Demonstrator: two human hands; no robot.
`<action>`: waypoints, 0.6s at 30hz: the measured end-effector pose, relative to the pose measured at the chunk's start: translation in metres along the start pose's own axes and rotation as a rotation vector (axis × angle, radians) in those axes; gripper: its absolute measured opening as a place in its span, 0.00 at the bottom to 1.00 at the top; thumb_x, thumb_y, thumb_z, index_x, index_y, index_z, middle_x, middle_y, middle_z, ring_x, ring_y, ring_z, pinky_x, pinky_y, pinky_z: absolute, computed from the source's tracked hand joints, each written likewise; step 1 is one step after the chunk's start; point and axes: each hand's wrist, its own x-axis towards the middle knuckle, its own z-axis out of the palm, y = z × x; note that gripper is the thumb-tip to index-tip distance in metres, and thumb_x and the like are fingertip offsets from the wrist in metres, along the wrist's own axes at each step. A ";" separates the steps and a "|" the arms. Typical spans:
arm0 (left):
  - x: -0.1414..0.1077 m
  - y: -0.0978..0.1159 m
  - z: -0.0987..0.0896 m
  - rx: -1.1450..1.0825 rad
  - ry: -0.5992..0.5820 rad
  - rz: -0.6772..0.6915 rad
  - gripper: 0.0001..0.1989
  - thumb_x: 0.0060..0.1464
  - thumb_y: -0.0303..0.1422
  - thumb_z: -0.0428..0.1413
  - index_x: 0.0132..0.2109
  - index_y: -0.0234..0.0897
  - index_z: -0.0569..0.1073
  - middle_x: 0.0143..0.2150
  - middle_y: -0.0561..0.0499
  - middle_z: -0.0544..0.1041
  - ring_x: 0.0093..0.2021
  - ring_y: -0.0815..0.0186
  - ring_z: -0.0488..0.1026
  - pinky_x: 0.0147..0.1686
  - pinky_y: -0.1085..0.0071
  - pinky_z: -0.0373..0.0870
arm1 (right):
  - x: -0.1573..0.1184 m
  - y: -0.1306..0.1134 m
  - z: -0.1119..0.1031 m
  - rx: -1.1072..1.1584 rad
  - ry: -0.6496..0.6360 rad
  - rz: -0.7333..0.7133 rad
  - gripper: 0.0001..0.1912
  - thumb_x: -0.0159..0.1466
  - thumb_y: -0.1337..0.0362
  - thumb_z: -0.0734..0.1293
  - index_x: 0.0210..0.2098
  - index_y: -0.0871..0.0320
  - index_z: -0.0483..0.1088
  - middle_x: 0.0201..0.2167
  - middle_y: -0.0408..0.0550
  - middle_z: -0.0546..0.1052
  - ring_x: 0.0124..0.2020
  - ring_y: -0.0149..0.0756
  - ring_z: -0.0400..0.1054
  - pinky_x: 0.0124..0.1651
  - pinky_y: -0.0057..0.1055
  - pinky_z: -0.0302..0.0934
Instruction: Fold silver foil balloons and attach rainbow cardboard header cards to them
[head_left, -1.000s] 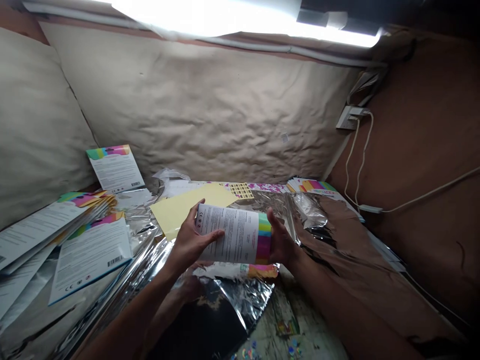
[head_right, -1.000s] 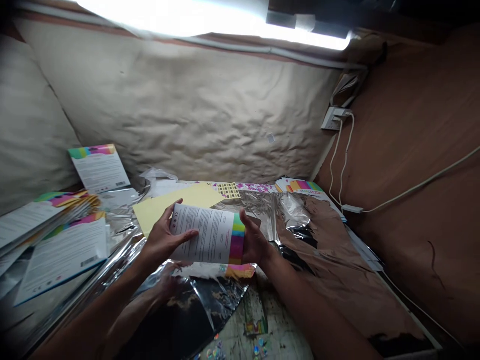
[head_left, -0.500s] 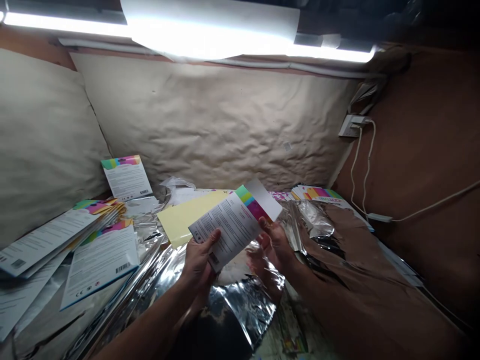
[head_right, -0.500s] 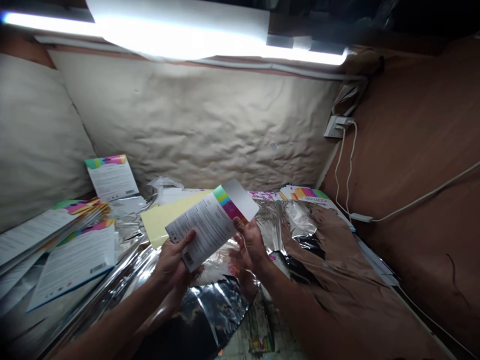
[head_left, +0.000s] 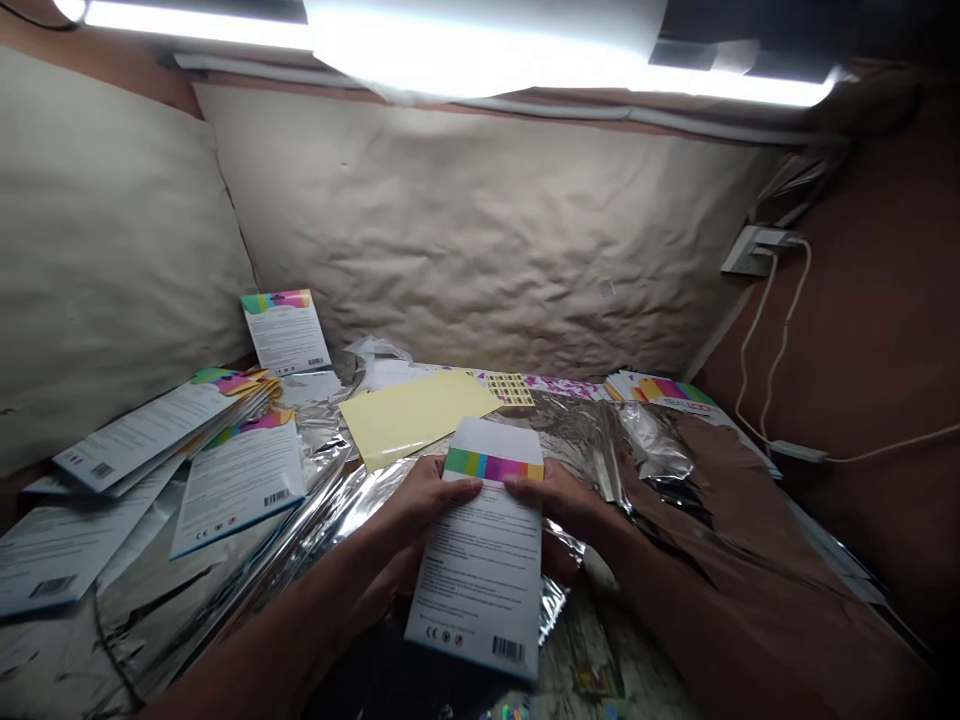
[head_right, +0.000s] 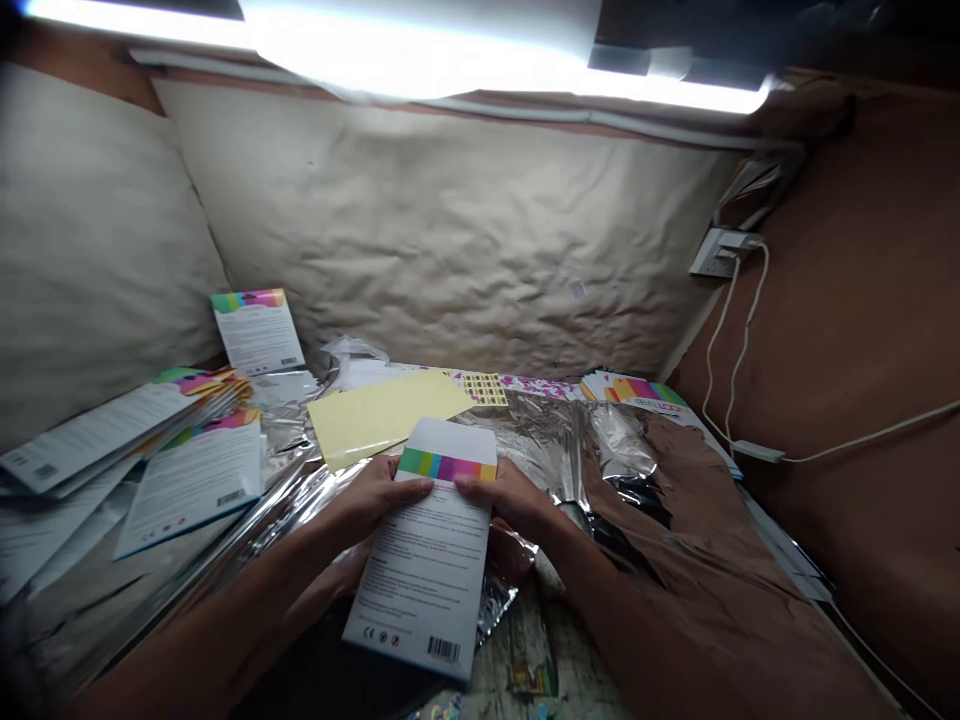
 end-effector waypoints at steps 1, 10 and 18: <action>0.000 -0.001 0.000 -0.001 0.013 -0.021 0.24 0.42 0.38 0.70 0.44 0.28 0.78 0.38 0.40 0.81 0.35 0.56 0.79 0.37 0.64 0.73 | 0.001 0.001 -0.002 -0.012 0.056 0.012 0.23 0.52 0.52 0.77 0.42 0.60 0.77 0.34 0.49 0.81 0.32 0.41 0.75 0.37 0.36 0.69; 0.015 -0.002 -0.032 0.552 0.140 0.140 0.25 0.43 0.34 0.66 0.50 0.34 0.76 0.39 0.47 0.81 0.39 0.59 0.77 0.37 0.69 0.72 | 0.009 0.011 -0.013 -0.467 0.153 -0.019 0.12 0.52 0.57 0.75 0.29 0.58 0.74 0.25 0.43 0.76 0.28 0.37 0.68 0.30 0.31 0.60; 0.007 0.002 -0.031 1.224 0.050 0.225 0.08 0.45 0.25 0.56 0.32 0.39 0.79 0.32 0.52 0.77 0.35 0.63 0.72 0.36 0.70 0.64 | 0.001 0.011 0.005 -1.565 0.169 -0.260 0.06 0.59 0.72 0.65 0.34 0.56 0.72 0.36 0.46 0.74 0.40 0.39 0.67 0.36 0.30 0.53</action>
